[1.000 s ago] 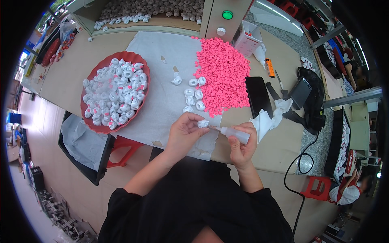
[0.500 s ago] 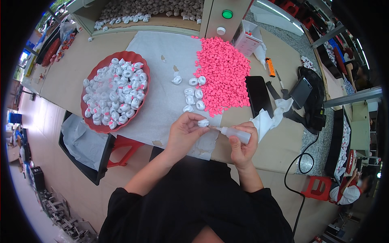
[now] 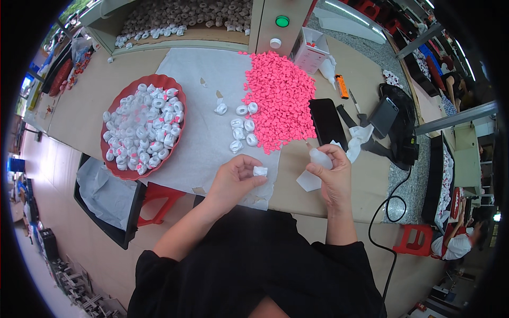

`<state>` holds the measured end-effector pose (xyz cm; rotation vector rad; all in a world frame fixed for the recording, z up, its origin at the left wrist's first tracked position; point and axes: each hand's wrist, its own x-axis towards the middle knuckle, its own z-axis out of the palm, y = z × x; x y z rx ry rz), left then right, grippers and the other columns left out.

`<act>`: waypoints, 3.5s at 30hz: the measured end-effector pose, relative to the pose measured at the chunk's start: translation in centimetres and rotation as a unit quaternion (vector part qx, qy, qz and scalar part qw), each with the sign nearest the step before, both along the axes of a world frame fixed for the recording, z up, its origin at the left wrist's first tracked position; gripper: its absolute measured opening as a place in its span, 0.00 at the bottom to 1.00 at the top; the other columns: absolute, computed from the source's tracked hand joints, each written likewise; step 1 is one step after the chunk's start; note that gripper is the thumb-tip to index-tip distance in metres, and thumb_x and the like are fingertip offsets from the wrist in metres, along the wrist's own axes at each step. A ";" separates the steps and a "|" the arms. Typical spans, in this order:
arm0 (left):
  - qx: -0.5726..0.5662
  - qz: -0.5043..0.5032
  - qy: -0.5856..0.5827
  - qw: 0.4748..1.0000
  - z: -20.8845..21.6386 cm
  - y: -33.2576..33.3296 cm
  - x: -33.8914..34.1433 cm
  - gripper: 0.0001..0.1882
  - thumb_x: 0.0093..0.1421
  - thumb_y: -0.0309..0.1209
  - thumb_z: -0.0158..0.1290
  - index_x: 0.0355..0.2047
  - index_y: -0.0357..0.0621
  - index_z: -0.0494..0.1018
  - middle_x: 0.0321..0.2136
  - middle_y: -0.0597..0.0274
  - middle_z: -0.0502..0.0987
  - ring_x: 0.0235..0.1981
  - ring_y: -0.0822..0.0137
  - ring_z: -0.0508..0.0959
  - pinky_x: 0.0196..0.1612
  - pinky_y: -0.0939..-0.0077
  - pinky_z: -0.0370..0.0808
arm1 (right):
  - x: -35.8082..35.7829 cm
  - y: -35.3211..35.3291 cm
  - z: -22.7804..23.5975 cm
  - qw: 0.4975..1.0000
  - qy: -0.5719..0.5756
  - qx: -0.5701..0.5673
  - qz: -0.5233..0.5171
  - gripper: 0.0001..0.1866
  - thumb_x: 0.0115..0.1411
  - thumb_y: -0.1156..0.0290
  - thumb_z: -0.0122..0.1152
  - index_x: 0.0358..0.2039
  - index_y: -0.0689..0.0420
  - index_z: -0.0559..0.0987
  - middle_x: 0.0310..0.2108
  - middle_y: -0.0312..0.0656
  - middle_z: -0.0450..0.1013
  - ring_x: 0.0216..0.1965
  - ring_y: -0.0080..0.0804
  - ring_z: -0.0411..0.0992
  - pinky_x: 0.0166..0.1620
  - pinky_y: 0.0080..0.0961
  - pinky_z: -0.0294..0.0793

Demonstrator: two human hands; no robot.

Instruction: The person repeatedly picks up small white cylindrical objects and applies a small amount of adhesive from a white bottle to the top. They then press a small pink piece onto the adhesive and place the finished item into a red bowl. This process is repeated continuously throughout the clip.

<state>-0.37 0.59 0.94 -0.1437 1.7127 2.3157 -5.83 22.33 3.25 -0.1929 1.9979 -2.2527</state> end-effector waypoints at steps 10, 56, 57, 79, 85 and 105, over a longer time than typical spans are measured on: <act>0.080 0.077 0.030 0.993 -0.9 0.9 -0.6 0.14 0.51 0.17 0.53 0.38 0.36 0.65 0.30 0.62 0.72 0.32 0.74 0.73 0.38 0.80 0.73 | -3.3 -2.3 -0.9 0.879 0.266 0.397 0.014 0.06 0.44 0.71 0.61 0.24 0.58 0.78 0.22 0.42 0.72 0.27 0.36 0.72 0.32 0.27 0.70; 0.054 0.044 0.078 0.994 -0.7 0.5 0.2 0.12 0.57 0.20 0.47 0.43 0.33 0.68 0.32 0.58 0.75 0.34 0.72 0.75 0.40 0.80 0.72 | 1.7 -5.9 -0.7 0.989 -0.077 0.032 0.119 0.07 0.53 0.76 0.59 0.32 0.65 0.76 0.27 0.39 0.74 0.28 0.19 0.71 0.31 0.15 0.70; 0.070 0.051 0.069 0.994 -0.5 0.6 0.2 0.12 0.57 0.20 0.47 0.43 0.33 0.68 0.33 0.58 0.75 0.34 0.71 0.75 0.40 0.80 0.73 | 1.8 -5.9 -0.8 0.991 -0.072 0.033 0.112 0.07 0.53 0.76 0.59 0.32 0.65 0.76 0.27 0.39 0.74 0.28 0.19 0.71 0.32 0.15 0.70; 0.083 0.102 0.043 0.990 -1.7 1.1 -0.1 0.11 0.54 0.16 0.47 0.39 0.32 0.71 0.32 0.56 0.75 0.32 0.72 0.76 0.39 0.79 0.74 | 2.6 -6.2 -3.4 0.982 0.143 0.108 0.065 0.07 0.51 0.83 0.55 0.32 0.64 0.76 0.26 0.38 0.71 0.27 0.18 0.67 0.29 0.14 0.64; 0.105 0.105 0.032 0.988 -0.9 1.2 -0.5 0.10 0.56 0.20 0.49 0.39 0.32 0.71 0.31 0.57 0.75 0.29 0.72 0.75 0.34 0.80 0.74 | 2.2 -6.2 -3.4 0.993 0.071 0.072 0.052 0.05 0.53 0.80 0.55 0.32 0.64 0.76 0.24 0.37 0.72 0.24 0.17 0.67 0.28 0.14 0.66; 0.097 0.074 0.002 0.993 -1.6 0.8 -0.4 0.12 0.56 0.20 0.48 0.42 0.34 0.70 0.31 0.59 0.75 0.28 0.73 0.75 0.33 0.82 0.73 | 2.4 -6.0 -3.8 0.996 0.044 0.050 0.067 0.05 0.54 0.79 0.55 0.32 0.65 0.75 0.27 0.38 0.72 0.27 0.18 0.70 0.28 0.12 0.67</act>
